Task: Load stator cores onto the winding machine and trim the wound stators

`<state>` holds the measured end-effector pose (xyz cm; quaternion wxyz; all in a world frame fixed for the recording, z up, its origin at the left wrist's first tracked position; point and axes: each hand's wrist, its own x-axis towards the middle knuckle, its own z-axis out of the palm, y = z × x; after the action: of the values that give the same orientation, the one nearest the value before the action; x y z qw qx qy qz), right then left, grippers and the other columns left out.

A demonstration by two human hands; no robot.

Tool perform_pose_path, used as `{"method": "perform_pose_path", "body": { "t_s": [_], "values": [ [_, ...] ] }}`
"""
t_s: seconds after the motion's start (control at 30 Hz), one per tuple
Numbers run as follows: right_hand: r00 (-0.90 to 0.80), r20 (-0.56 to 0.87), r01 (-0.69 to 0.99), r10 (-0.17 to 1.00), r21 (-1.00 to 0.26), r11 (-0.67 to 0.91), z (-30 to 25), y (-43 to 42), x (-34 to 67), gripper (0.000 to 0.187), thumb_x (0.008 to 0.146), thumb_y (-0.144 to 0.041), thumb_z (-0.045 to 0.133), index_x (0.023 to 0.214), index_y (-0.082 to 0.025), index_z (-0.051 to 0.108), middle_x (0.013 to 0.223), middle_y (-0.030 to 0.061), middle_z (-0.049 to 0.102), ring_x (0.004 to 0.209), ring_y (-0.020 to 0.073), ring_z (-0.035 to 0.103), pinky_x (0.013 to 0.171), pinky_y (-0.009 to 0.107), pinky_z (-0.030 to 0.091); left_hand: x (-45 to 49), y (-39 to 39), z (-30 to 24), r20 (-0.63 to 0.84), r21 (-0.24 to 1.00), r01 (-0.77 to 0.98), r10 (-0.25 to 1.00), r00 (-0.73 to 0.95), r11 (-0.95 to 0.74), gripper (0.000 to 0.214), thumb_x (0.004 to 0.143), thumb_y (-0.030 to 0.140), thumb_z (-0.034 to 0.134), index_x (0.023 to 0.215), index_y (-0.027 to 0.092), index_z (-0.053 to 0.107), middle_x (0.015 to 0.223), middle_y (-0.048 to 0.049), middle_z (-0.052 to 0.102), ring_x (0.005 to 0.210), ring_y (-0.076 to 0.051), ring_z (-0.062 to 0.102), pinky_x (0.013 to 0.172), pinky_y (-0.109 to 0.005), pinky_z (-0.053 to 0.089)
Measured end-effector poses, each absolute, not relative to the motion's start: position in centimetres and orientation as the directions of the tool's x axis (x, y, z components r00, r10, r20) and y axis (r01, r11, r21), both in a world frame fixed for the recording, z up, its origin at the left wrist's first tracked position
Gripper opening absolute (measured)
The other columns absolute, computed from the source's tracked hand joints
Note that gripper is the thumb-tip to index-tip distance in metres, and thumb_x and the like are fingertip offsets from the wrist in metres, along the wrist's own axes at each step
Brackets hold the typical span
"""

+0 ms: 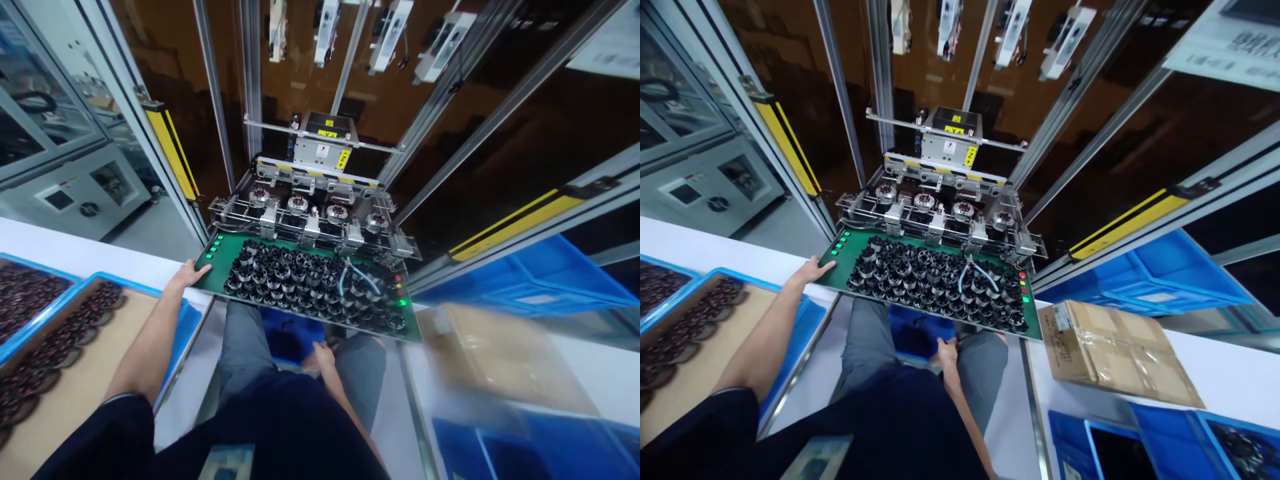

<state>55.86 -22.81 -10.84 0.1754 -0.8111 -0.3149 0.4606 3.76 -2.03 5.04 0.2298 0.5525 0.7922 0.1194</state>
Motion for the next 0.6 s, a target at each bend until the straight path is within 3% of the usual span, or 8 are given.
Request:
{"method": "perform_pose_path", "body": {
  "t_s": [0.1,0.2,0.27,0.33,0.43,0.5,0.6],
  "values": [
    [0.301,-0.632,0.474,0.714,-0.55,-0.687,-8.4,-24.4,55.8,0.032,0.103,-0.047,0.075,0.121,-0.02,0.077,0.127,0.0086,0.077,0.12,0.0274,0.073,0.109,0.05,0.059,4.7,-2.8,7.4,-0.122,0.46,0.829,0.947,-0.298,0.32,0.089,0.101,0.073,0.056,0.161,0.006,0.052,0.156,-0.0322,0.058,0.144,-0.045,0.063,0.122,-0.052,0.049],
    [0.273,-0.553,0.516,0.787,-0.607,-0.605,-5.1,-27.4,56.6,0.026,0.101,-0.052,0.072,0.109,-0.027,0.078,0.115,0.0047,0.082,0.121,0.028,0.073,0.116,0.046,0.051,5.7,-4.5,9.6,0.08,0.511,0.836,0.958,-0.276,0.198,0.081,0.104,0.069,0.058,0.163,0.015,0.052,0.164,-0.0256,0.051,0.146,-0.04,0.061,0.126,-0.049,0.045],
    [0.263,-0.494,0.505,0.829,-0.661,-0.554,-2.8,-30.4,57.2,0.032,0.101,-0.057,0.067,0.112,-0.03,0.078,0.115,0.004,0.084,0.118,0.0271,0.075,0.113,0.042,0.051,6.9,-6.7,10.2,0.249,0.554,0.828,0.93,-0.269,0.091,0.077,0.103,0.067,0.059,0.16,0.016,0.054,0.161,-0.0231,0.052,0.14,-0.037,0.064,0.125,-0.048,0.047],
    [0.246,-0.461,0.482,0.852,-0.705,-0.521,-0.6,-33.8,58.0,0.039,0.1,-0.062,0.063,0.113,-0.028,0.078,0.112,0.0056,0.085,0.11,0.0268,0.078,0.106,0.038,0.055,8.7,-9.9,9.7,0.301,0.571,0.819,0.912,-0.279,0.061,0.071,0.105,0.064,0.056,0.156,0.015,0.055,0.153,-0.0209,0.059,0.135,-0.034,0.065,0.124,-0.048,0.048],
    [0.222,-0.403,0.426,0.888,-0.779,-0.46,1.9,-38.3,59.6,0.046,0.098,-0.068,0.062,0.109,-0.027,0.079,0.105,0.0077,0.085,0.099,0.0278,0.08,0.096,0.037,0.06,12.1,-15.5,7.1,0.276,0.601,0.791,0.901,-0.334,0.109,0.058,0.111,0.056,0.04,0.145,0.013,0.061,0.136,-0.018,0.069,0.129,-0.032,0.067,0.122,-0.047,0.05],
    [0.241,-0.347,0.406,0.906,-0.812,-0.419,3.4,-39.7,61.1,0.05,0.096,-0.072,0.064,0.105,-0.026,0.08,0.099,0.0086,0.085,0.092,0.029,0.08,0.092,0.038,0.062,14.4,-18.5,4.9,0.213,0.595,0.793,0.926,-0.313,0.131,0.053,0.108,0.055,0.044,0.129,0.013,0.069,0.122,-0.0179,0.072,0.119,-0.033,0.07,0.117,-0.048,0.053],
    [0.293,-0.275,0.456,0.916,-0.802,-0.386,6.5,-38.3,63.9,0.055,0.094,-0.078,0.064,0.097,-0.026,0.082,0.095,0.0099,0.084,0.091,0.031,0.08,0.089,0.04,0.064,16.7,-20.2,2.0,0.096,0.574,0.806,0.965,-0.244,0.146,0.045,0.106,0.046,0.045,0.125,0.015,0.072,0.125,-0.0188,0.074,0.125,-0.034,0.07,0.118,-0.045,0.052]
  ]
}}
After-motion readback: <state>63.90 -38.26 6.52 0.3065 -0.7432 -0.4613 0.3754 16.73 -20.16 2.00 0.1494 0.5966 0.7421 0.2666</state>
